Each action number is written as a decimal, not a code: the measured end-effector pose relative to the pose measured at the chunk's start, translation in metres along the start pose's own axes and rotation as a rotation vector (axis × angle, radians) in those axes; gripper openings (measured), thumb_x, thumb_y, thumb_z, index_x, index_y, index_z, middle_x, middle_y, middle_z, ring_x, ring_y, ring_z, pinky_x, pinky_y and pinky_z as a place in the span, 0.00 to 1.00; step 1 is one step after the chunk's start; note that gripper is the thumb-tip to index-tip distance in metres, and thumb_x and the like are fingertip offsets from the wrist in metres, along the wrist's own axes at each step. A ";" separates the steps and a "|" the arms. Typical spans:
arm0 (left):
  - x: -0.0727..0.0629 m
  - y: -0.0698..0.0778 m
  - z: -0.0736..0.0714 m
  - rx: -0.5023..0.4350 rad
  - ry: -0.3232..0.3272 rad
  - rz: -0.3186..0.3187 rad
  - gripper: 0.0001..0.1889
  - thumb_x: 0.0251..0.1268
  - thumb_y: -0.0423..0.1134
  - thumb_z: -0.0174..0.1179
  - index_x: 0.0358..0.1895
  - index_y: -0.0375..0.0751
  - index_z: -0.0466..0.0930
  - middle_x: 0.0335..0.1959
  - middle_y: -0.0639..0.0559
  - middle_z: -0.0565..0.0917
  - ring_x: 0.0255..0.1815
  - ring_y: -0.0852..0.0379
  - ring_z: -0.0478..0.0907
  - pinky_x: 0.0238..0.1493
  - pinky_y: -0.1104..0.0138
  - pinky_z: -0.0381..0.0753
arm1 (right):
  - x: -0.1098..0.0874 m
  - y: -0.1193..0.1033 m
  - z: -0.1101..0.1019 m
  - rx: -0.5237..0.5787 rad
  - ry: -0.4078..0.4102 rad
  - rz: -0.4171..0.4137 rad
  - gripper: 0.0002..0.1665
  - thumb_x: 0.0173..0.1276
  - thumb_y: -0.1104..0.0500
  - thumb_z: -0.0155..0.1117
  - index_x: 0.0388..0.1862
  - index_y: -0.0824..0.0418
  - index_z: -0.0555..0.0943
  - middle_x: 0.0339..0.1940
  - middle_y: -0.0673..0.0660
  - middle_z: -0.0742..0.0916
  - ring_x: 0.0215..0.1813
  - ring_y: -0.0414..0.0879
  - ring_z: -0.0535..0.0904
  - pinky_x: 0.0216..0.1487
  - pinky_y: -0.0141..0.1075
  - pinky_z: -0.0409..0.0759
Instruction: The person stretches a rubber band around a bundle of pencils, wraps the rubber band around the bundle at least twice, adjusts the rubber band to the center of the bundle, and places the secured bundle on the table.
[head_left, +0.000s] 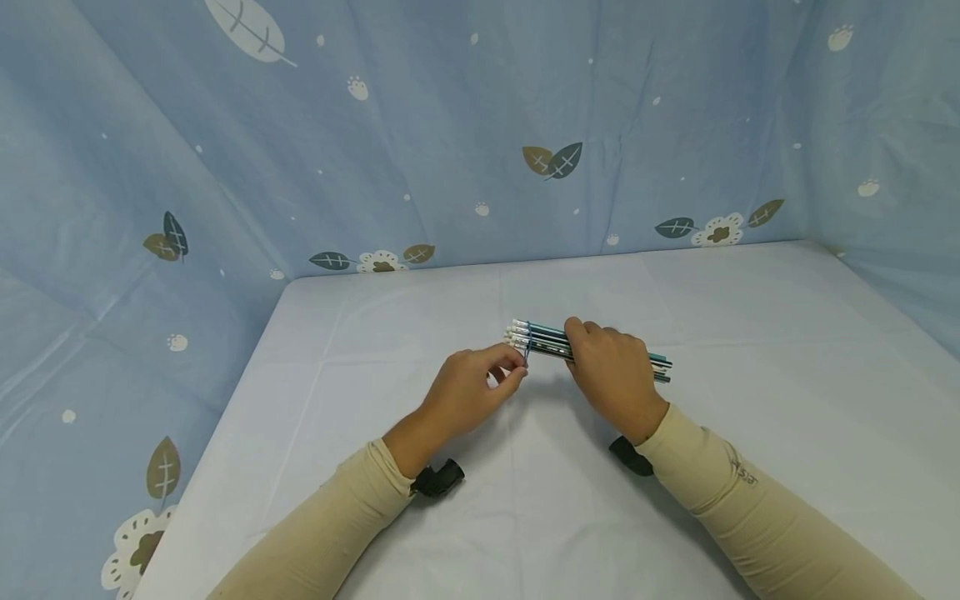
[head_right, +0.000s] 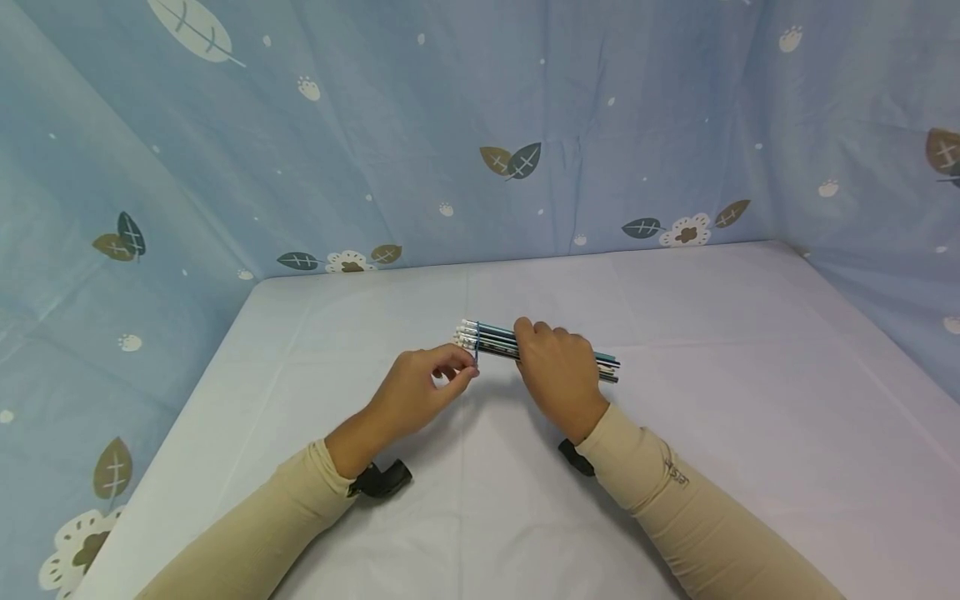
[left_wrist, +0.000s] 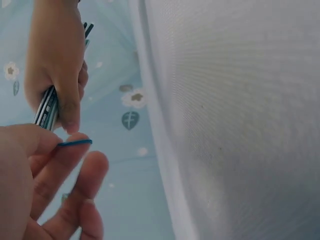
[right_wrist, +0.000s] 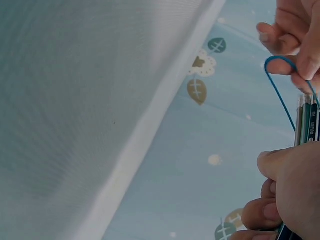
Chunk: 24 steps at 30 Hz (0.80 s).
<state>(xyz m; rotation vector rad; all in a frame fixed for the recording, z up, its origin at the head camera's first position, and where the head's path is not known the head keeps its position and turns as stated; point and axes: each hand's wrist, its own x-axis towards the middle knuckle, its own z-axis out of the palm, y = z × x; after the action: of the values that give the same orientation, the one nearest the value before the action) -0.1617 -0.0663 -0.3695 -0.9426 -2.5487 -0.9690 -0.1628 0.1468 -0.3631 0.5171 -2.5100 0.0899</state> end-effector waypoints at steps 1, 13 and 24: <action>0.000 0.001 0.000 0.025 0.005 0.026 0.02 0.69 0.39 0.63 0.40 0.49 0.84 0.32 0.61 0.89 0.31 0.65 0.83 0.36 0.71 0.78 | 0.000 0.000 0.000 0.000 0.002 -0.001 0.17 0.54 0.65 0.78 0.31 0.64 0.74 0.21 0.59 0.84 0.17 0.50 0.78 0.16 0.41 0.76; -0.001 0.006 -0.001 0.033 0.097 0.231 0.03 0.66 0.36 0.64 0.39 0.46 0.86 0.34 0.61 0.88 0.30 0.67 0.82 0.38 0.72 0.78 | 0.001 0.000 -0.001 0.009 -0.010 0.002 0.16 0.56 0.65 0.77 0.31 0.63 0.74 0.20 0.59 0.84 0.16 0.49 0.77 0.15 0.40 0.74; -0.001 0.003 0.001 -0.016 0.041 0.171 0.02 0.69 0.36 0.63 0.41 0.46 0.84 0.33 0.59 0.89 0.31 0.65 0.83 0.38 0.70 0.81 | 0.001 0.001 -0.002 0.004 -0.029 0.011 0.15 0.57 0.65 0.76 0.33 0.64 0.76 0.22 0.60 0.86 0.18 0.49 0.78 0.17 0.41 0.77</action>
<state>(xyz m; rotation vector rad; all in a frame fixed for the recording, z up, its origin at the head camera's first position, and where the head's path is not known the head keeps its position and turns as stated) -0.1591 -0.0640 -0.3690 -1.1128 -2.3847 -0.9495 -0.1632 0.1475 -0.3608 0.5094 -2.5422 0.0924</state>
